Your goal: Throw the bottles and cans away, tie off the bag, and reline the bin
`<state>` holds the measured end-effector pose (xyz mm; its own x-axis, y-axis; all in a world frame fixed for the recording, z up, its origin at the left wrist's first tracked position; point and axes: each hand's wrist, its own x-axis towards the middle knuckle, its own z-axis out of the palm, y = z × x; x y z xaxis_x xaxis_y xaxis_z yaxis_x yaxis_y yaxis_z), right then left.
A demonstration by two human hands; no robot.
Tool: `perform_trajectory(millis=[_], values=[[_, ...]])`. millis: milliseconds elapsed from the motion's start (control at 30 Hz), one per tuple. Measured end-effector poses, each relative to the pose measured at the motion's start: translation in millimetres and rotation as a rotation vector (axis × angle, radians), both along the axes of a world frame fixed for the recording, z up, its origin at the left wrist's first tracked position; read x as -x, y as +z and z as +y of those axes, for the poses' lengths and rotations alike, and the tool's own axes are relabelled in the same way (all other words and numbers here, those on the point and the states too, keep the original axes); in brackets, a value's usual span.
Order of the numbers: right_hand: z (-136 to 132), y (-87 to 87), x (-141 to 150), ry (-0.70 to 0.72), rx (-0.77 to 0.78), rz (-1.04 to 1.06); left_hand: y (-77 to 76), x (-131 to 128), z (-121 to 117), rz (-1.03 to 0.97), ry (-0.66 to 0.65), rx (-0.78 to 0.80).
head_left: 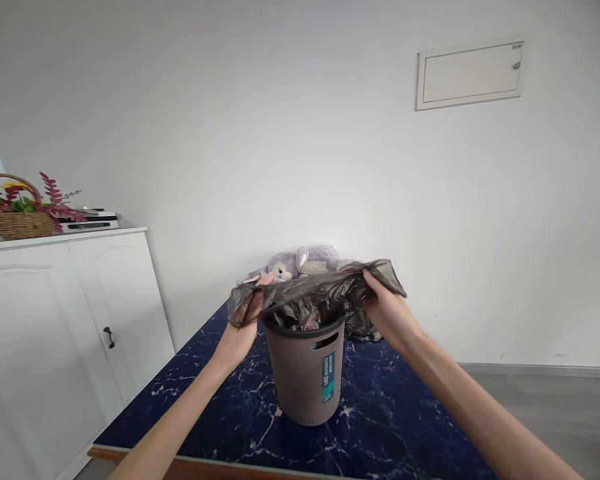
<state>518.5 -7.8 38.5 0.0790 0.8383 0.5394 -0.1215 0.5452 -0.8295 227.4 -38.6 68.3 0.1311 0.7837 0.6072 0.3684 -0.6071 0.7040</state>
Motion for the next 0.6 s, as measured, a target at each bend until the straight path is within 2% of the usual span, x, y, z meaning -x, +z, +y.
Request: perform_trajectory(millis=[100,233,333,467,533,600], values=[[13,21.8,7,0.160,0.099,0.323,16.5,-10,7,-0.297,-0.006,0.097],[21,38.8,15,0.368,0.127,0.521,27.8,-23,16,-0.670,-0.221,0.192],[25,50.1,19,0.400,0.079,0.596,39.0,-31,19,-0.887,-0.340,0.245],[23,64.9,28,0.377,-0.002,0.466,48.1,-40,20,-0.975,-0.476,0.283],[20,70.8,35,0.349,-0.019,0.319,47.7,-44,20,-0.948,-0.540,0.294],[15,74.9,43,0.285,-0.028,0.122,45.2,-48,20,-0.883,-0.550,0.295]])
